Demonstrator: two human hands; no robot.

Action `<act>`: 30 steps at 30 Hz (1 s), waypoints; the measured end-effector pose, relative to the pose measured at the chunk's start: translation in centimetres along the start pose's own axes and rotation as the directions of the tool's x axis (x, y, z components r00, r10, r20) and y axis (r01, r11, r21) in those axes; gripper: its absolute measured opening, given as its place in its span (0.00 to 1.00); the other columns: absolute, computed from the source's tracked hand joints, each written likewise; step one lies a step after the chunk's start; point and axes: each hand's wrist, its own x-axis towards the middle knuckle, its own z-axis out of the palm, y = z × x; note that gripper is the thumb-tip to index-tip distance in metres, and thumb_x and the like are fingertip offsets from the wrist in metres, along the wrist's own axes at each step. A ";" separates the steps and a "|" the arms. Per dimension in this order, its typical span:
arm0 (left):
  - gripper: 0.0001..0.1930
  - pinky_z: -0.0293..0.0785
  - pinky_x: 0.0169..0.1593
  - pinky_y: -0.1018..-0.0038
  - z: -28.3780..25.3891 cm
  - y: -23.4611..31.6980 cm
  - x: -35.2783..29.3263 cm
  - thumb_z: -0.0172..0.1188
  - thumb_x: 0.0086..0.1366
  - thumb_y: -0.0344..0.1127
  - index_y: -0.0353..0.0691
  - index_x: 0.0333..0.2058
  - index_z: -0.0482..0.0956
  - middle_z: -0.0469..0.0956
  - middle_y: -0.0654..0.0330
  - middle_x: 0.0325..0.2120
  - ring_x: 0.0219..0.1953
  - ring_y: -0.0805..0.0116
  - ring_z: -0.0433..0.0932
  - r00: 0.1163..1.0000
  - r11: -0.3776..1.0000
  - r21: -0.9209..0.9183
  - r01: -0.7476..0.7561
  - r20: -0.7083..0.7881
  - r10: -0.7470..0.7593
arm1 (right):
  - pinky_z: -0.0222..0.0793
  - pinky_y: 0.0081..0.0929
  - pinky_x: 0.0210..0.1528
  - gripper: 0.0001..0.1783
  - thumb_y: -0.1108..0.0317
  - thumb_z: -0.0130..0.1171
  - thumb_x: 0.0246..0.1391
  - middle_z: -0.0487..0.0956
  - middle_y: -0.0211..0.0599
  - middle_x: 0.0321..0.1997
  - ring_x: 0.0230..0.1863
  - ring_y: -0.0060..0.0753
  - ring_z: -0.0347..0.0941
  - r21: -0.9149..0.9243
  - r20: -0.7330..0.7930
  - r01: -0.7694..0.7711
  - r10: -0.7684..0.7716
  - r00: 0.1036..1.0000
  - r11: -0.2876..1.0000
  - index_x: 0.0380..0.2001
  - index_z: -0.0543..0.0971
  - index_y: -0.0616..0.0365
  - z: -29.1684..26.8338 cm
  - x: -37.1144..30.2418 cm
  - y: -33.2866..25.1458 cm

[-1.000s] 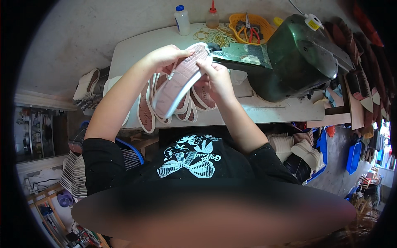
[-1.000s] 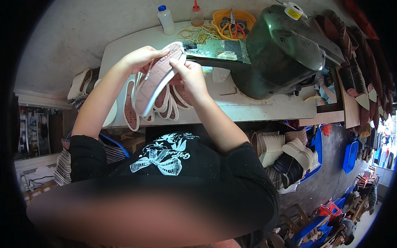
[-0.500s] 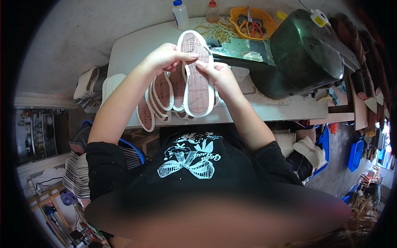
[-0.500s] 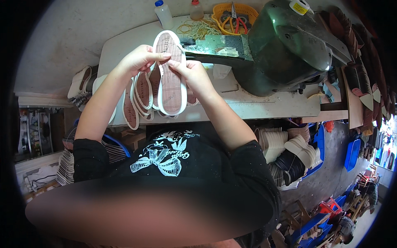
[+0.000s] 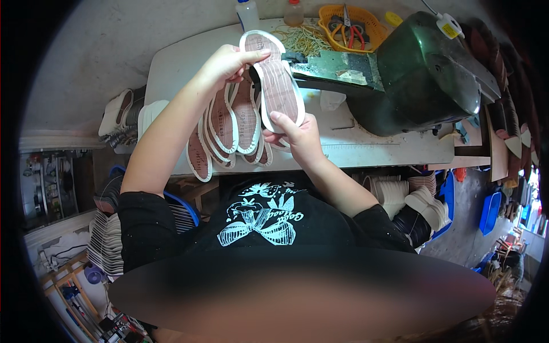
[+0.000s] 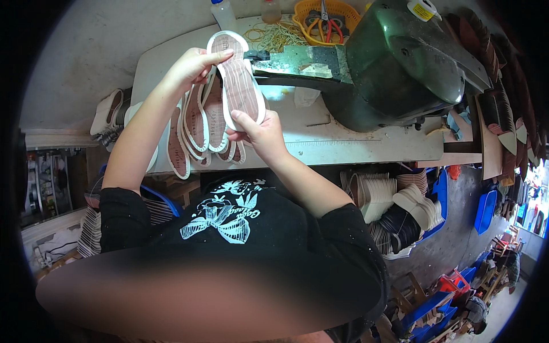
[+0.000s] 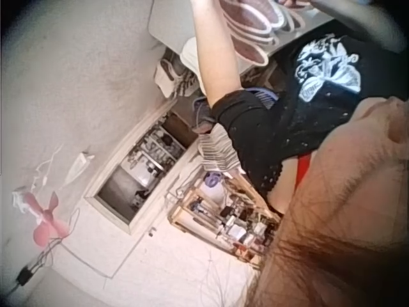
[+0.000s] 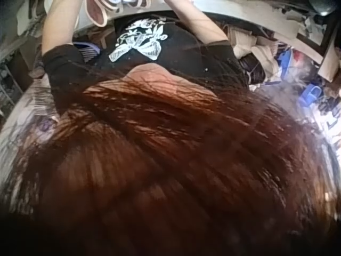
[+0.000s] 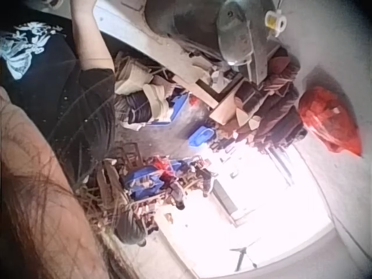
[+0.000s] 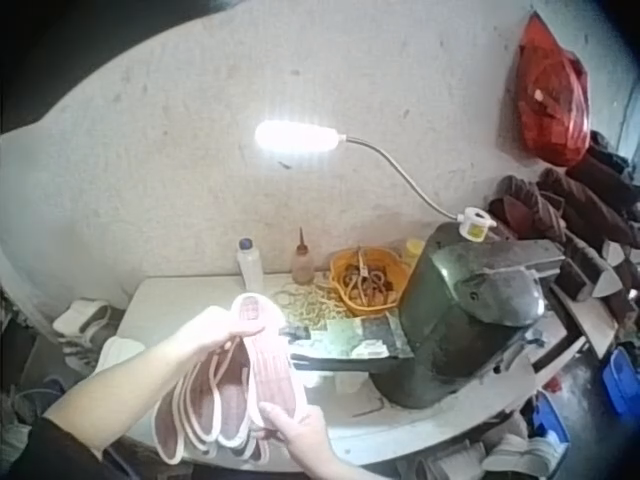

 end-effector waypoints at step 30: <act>0.14 0.62 0.29 0.84 -2.1 3.9 2.7 0.61 0.59 0.44 0.41 0.27 0.69 0.68 0.72 0.22 0.26 0.85 0.66 0.821 0.881 0.398 -0.257 0.571 -0.018 | 0.73 0.18 0.30 0.22 0.52 0.51 0.59 0.81 0.40 0.30 0.27 0.27 0.79 -0.030 -0.129 0.148 -0.151 0.980 0.988 0.37 0.77 0.64 1.9 5.2 -2.8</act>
